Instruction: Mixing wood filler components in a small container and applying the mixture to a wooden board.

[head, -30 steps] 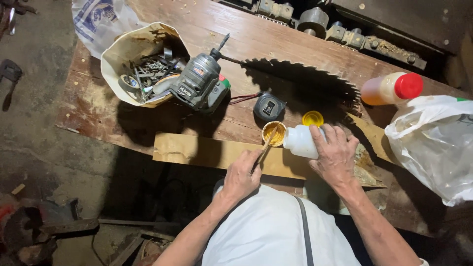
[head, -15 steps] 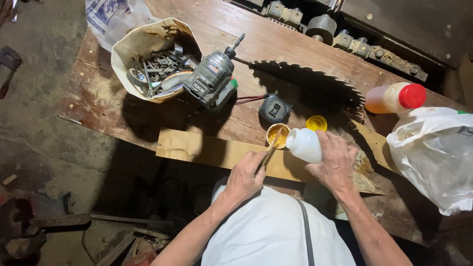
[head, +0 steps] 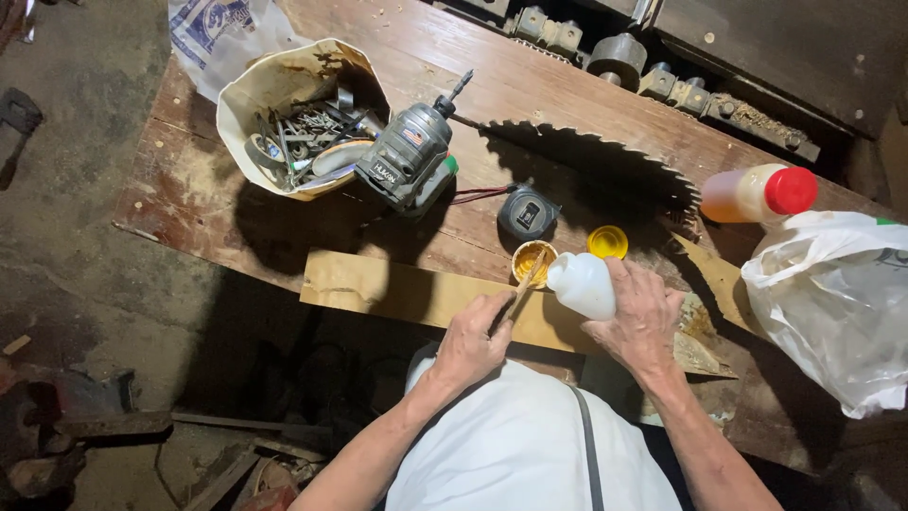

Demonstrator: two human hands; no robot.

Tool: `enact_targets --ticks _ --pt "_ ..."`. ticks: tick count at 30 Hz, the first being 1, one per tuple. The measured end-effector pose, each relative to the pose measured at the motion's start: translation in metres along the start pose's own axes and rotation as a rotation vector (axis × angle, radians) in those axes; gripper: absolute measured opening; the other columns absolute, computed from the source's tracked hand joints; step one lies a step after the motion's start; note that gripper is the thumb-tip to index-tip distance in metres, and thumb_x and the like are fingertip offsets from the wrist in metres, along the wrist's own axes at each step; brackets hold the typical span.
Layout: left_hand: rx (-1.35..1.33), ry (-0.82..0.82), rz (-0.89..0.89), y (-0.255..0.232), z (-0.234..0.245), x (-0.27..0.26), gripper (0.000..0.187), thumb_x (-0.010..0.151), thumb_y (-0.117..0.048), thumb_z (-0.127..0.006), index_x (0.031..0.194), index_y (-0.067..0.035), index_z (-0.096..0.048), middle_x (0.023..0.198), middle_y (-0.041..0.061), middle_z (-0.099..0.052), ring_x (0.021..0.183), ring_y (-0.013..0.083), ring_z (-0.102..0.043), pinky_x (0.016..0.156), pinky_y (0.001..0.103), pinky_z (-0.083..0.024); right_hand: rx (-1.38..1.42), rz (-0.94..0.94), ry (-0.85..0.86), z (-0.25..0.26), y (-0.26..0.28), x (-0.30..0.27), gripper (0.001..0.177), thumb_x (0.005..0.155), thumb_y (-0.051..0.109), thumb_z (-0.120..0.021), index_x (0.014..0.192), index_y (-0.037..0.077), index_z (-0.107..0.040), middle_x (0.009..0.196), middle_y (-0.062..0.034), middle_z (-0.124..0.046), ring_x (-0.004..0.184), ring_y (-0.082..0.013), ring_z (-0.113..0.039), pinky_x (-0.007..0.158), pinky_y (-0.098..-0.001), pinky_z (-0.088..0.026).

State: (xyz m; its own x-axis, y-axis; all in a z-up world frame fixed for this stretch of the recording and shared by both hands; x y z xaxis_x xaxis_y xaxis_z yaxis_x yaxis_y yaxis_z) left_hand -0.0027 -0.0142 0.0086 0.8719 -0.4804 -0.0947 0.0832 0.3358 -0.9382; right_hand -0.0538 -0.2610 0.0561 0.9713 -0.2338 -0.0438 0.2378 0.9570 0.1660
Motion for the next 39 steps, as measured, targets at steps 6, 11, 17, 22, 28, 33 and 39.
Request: enact_targets --ticks 6,11,17,22,28,33,39 --pt "-0.023 0.009 0.042 0.005 -0.002 0.002 0.041 0.087 -0.009 -0.070 0.128 -0.008 -0.067 0.098 0.016 -0.068 0.094 0.0360 -0.073 0.078 0.044 -0.061 0.003 -0.009 0.012 0.005 0.004 0.001 0.099 0.049 0.032 -0.088 0.142 0.025 -0.056 0.127 -0.0056 -0.063 0.122 -0.0292 -0.061 0.091 -0.0468 -0.037" --pt "-0.036 0.001 0.036 0.008 -0.004 0.001 0.042 0.086 -0.009 -0.071 0.127 -0.009 -0.068 0.100 0.016 -0.069 0.096 0.0357 -0.073 0.080 0.043 -0.061 -0.005 0.006 -0.004 0.000 -0.001 -0.001 0.099 0.049 0.034 -0.089 0.142 0.026 -0.056 0.127 -0.0048 -0.063 0.120 -0.0278 -0.061 0.089 -0.0443 -0.036" --pt "-0.058 -0.023 0.012 0.006 -0.009 0.002 0.040 0.085 -0.009 -0.072 0.125 -0.008 -0.069 0.100 0.017 -0.070 0.097 0.0361 -0.073 0.080 0.043 -0.061 0.011 0.006 -0.003 0.001 0.002 -0.002 0.102 0.047 0.034 -0.091 0.142 0.026 -0.056 0.126 -0.0052 -0.064 0.119 -0.0284 -0.061 0.089 -0.0450 -0.036" --pt "-0.117 -0.018 0.048 -0.012 0.000 0.010 0.037 0.087 -0.008 -0.067 0.124 -0.003 -0.070 0.102 0.022 -0.073 0.096 0.0395 -0.074 0.080 0.045 -0.061 0.014 -0.005 -0.021 -0.002 0.001 -0.002 0.098 0.050 0.037 -0.090 0.141 0.026 -0.056 0.125 -0.0046 -0.065 0.119 -0.0276 -0.062 0.089 -0.0433 -0.035" --pt "-0.261 0.037 0.201 -0.009 -0.002 0.011 0.033 0.094 -0.012 -0.055 0.122 -0.006 -0.070 0.067 0.011 -0.073 0.055 0.0173 -0.070 0.057 0.032 -0.059 0.023 -0.007 -0.033 -0.002 0.001 -0.002 0.098 0.049 0.038 -0.090 0.141 0.026 -0.057 0.124 -0.0041 -0.065 0.119 -0.0279 -0.062 0.088 -0.0432 -0.036" --pt "-0.370 0.095 0.245 -0.016 -0.003 0.015 0.038 0.095 -0.006 -0.049 0.129 0.002 -0.064 0.072 0.018 -0.075 0.045 0.0194 -0.067 0.046 0.029 -0.055 0.057 -0.022 0.009 -0.003 -0.001 -0.003 0.099 0.050 0.037 -0.090 0.143 0.025 -0.056 0.124 -0.0066 -0.064 0.120 -0.0299 -0.061 0.090 -0.0450 -0.036" --pt "-0.440 0.103 0.280 -0.021 -0.005 0.017 0.041 0.096 -0.004 -0.045 0.134 0.004 -0.059 0.072 0.018 -0.072 0.044 0.0190 -0.065 0.046 0.028 -0.055 0.025 -0.014 -0.002 -0.004 0.001 -0.004 0.102 0.049 0.036 -0.090 0.144 0.024 -0.055 0.124 -0.0068 -0.063 0.119 -0.0296 -0.061 0.090 -0.0449 -0.036"
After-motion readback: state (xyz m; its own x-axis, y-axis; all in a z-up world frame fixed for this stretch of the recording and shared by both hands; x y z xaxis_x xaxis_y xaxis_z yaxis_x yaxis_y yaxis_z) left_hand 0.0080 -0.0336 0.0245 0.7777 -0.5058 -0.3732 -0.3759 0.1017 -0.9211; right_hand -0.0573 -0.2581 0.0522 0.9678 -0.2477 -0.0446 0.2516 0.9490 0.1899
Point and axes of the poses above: each hand's wrist, its own x-axis towards the middle knuckle, its own z-axis out of the back of the hand, y = z × x, the point moved 4 cm from there along x, towards the middle knuckle
